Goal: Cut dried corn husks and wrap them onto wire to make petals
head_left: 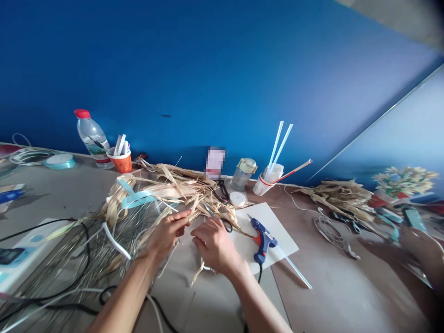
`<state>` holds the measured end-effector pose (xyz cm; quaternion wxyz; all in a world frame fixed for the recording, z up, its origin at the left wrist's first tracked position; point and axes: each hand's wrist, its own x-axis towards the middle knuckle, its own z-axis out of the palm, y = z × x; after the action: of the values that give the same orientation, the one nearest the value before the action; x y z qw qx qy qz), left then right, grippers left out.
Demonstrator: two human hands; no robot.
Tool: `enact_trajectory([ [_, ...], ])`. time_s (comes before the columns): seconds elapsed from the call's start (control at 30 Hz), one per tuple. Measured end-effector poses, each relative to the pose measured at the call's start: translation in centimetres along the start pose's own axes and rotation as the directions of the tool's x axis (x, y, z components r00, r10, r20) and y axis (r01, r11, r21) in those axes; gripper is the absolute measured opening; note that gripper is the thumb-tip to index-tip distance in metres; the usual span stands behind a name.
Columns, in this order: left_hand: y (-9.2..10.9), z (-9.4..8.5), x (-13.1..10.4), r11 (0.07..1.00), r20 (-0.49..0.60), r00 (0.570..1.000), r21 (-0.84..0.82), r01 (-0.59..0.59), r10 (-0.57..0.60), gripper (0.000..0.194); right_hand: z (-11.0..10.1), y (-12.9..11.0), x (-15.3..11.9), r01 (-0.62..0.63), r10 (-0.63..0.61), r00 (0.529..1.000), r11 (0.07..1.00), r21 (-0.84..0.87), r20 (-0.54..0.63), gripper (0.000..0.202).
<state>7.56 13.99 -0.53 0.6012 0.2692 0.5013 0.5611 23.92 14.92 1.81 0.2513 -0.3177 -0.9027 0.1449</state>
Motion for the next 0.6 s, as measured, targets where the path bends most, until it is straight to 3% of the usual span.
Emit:
enact_trajectory([
  [0.1, -0.6, 0.2, 0.2, 0.987, -0.01, 0.999, 0.155, -0.037, 0.039, 0.033, -1.3, 0.7, -0.1, -0.12, 0.135, 0.984, 0.983, 0.137, -0.113, 0.016],
  [0.27, -1.8, -0.1, 0.9, 0.878, 0.054, 0.986, 0.449, -0.165, 0.158, 0.029, -1.0, 1.3, -0.1, -0.23, 0.293, 0.889, 0.95, 0.211, -0.351, 0.02],
  [0.43, -2.0, 0.1, 0.3, 0.598, 0.164, 0.951, 0.746, -0.294, 0.264, 0.036, -0.2, 1.9, -0.1, -0.248, 0.291, 0.826, 0.957, 0.154, -0.482, 0.021],
  [0.53, -2.0, 0.3, 0.0, 0.41, 0.21, 0.948, 0.863, -0.294, 0.237, 0.041, 0.0, 2.1, -0.2, -0.253, 0.288, 0.823, 0.957, 0.138, -0.49, 0.021],
  [0.6, -2.0, 0.4, 0.0, 0.339, 0.225, 0.951, 0.895, -0.289, 0.214, 0.042, 0.1, 2.1, -0.2, -0.252, 0.285, 0.825, 0.958, 0.134, -0.489, 0.02],
])
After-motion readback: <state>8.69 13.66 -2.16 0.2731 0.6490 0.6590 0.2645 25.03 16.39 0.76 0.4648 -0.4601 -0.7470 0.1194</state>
